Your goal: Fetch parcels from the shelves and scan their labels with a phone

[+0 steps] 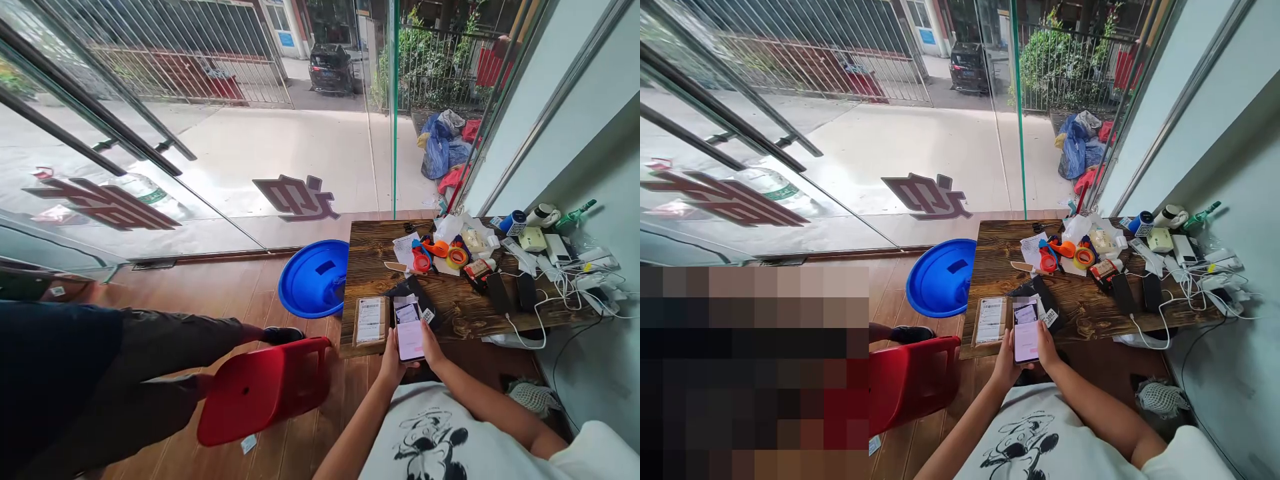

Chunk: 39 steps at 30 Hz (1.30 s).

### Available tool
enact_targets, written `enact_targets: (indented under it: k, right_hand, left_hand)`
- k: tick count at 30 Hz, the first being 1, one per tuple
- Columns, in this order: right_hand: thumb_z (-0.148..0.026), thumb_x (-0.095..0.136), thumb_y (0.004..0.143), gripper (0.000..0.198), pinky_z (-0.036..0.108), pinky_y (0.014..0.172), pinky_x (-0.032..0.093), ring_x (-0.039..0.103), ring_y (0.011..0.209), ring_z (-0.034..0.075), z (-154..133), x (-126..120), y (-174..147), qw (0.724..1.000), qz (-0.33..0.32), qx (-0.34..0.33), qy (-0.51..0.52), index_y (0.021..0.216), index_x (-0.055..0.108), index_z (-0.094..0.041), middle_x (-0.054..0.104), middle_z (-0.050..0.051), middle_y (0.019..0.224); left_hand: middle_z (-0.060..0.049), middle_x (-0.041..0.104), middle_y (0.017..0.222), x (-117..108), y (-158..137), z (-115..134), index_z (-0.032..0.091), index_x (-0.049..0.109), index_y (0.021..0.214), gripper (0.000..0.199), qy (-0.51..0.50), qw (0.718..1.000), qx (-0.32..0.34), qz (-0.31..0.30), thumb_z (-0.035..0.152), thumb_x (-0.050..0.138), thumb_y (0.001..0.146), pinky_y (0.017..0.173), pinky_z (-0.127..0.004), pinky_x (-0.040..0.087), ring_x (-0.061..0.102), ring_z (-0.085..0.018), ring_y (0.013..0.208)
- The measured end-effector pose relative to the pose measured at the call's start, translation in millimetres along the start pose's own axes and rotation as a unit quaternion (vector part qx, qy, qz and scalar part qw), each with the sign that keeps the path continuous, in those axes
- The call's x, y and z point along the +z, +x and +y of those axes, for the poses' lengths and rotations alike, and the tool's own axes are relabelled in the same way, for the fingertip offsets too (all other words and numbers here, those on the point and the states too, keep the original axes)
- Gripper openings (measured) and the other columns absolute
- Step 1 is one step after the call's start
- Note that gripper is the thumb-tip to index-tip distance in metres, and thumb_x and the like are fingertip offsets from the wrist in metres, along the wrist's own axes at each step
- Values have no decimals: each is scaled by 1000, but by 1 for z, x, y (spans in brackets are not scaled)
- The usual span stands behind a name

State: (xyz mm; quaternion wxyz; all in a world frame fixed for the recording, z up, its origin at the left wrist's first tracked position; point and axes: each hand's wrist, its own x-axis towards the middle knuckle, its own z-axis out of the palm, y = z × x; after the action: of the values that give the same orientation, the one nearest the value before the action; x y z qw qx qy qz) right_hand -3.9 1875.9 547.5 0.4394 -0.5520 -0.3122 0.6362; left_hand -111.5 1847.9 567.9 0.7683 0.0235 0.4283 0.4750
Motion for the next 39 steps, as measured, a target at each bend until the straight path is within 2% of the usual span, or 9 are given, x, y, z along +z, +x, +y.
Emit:
enact_targets:
  k: [7,12,17,21,24,29,33,35,39]
  right_hand:
    - [-101,56,58,89,48,104,52,66,114,34,-3,-1,-1,1000,4,-1,-4,94,71,-21,77,11,93]
    - [-102,57,54,90,46,97,54,69,103,33,-8,0,-1,1000,-6,9,-6,92,70,-21,77,12,99]
    - [-103,57,53,89,43,92,54,68,95,31,-10,-1,0,1000,3,1,-20,90,68,-23,76,10,91]
    - [-101,56,58,81,40,80,55,67,84,28,-6,8,1,1000,-16,2,-25,82,62,-24,73,7,82]
    - [-98,58,61,76,38,74,54,66,78,25,-1,26,1,998,-50,6,-26,81,60,-25,71,6,78]
    - [-98,59,61,78,36,67,53,63,71,22,11,64,-1,992,-117,38,-7,88,57,-25,68,2,75]
    - [-95,61,62,78,37,72,55,67,78,23,16,79,-9,990,-134,52,6,94,58,-24,71,3,83]
    - [-95,62,62,78,38,78,56,68,85,25,15,82,-13,990,-135,45,7,96,58,-25,73,4,89]
    - [-97,62,59,82,39,79,57,71,90,28,10,85,-18,989,-138,46,0,99,60,-26,74,5,89]
  left_hand:
    - [-14,78,106,9,-4,2,19,44,152,53,-14,999,-20,30,45,33,108,50,-28,61,76,-27,88]
    - [-16,78,106,14,-7,4,15,42,153,55,-8,999,-18,38,45,29,108,57,-33,64,76,-28,90]
    - [-16,78,106,12,-5,2,15,40,154,57,-11,999,-14,31,46,30,108,67,-42,66,76,-30,93]
    - [-17,77,108,-2,-4,3,17,45,151,64,-17,1000,9,7,56,49,100,66,-42,66,75,-32,93]
    - [-14,77,106,-24,-9,10,23,49,149,76,-27,999,42,1,64,66,88,56,-34,62,74,-30,85]
    - [-11,77,103,-56,-25,30,22,53,146,72,-53,995,89,12,64,66,88,39,-24,48,68,-22,66]
    - [-13,76,116,-62,-36,40,19,55,144,59,-85,989,109,41,56,54,98,63,-28,60,73,-25,88]
    - [-13,75,118,-62,-40,42,18,56,143,54,-89,988,109,59,51,47,101,73,-30,61,72,-26,96]
    - [-11,76,112,-62,-46,42,19,55,143,56,-69,990,106,69,53,49,100,74,-32,61,71,-27,94]
